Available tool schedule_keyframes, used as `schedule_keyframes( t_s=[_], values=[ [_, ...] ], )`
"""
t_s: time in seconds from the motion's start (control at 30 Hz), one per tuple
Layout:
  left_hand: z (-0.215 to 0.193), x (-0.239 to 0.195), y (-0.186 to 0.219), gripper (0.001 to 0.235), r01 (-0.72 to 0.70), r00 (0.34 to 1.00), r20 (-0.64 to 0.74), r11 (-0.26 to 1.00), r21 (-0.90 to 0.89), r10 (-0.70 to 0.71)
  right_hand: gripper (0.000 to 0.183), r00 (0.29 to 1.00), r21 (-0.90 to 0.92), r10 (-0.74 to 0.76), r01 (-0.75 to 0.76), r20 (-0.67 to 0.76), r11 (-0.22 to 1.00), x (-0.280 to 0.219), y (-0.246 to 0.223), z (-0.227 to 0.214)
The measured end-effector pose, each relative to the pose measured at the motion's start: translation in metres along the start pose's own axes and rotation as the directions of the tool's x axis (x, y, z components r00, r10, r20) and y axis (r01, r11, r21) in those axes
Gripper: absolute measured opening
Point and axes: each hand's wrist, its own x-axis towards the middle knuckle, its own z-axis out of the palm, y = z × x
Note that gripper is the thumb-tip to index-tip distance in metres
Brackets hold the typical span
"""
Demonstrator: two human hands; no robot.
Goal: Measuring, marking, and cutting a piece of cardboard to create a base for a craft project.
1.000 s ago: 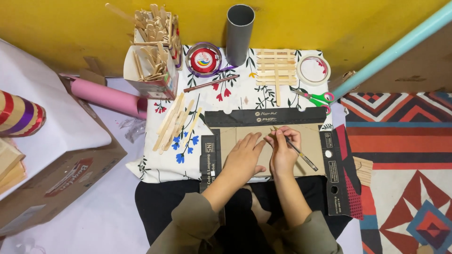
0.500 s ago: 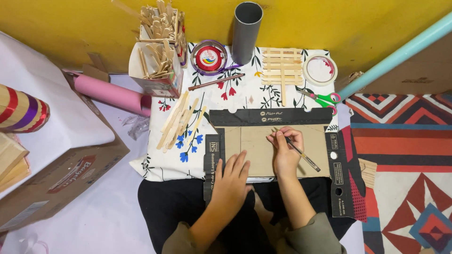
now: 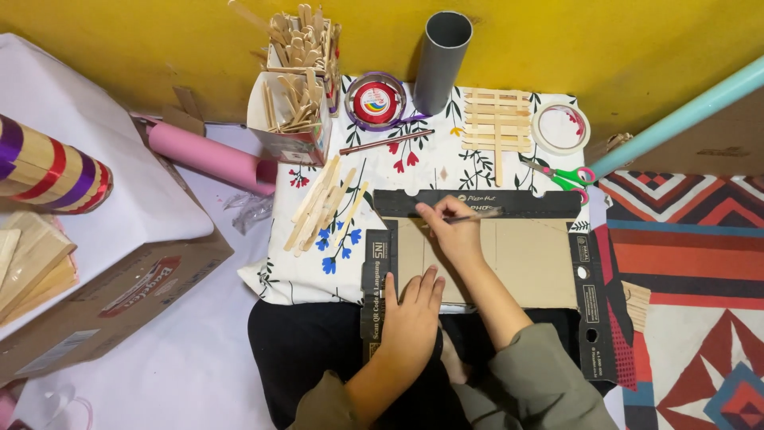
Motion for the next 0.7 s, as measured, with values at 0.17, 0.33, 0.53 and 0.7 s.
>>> schedule_keyframes(
  t_s=[0.17,0.33,0.53,0.7],
  values=[
    [0.014,-0.007,-0.003,0.062,0.014,0.997,0.072,1.000,-0.012,-0.013,0.038,0.985,-0.153,-0.153,0.140,-0.076,0.978,0.012,0.003,0.008],
    [0.017,-0.008,-0.007,0.065,0.015,0.997,0.071,0.998,-0.063,-0.011,0.037,0.979,-0.196,-0.171,0.147,-0.113,0.969,0.012,0.004,0.009],
    [0.014,-0.008,-0.010,0.070,0.020,0.996,0.089,0.989,-0.144,-0.007,0.041,0.965,-0.277,-0.247,0.214,-0.090,0.937,0.012,0.006,0.010],
    [0.012,-0.007,-0.012,0.075,0.028,0.997,0.075,0.986,-0.163,-0.016,0.042,0.950,-0.353,-0.301,0.256,-0.079,0.900,0.011,0.002,0.011]
  ],
)
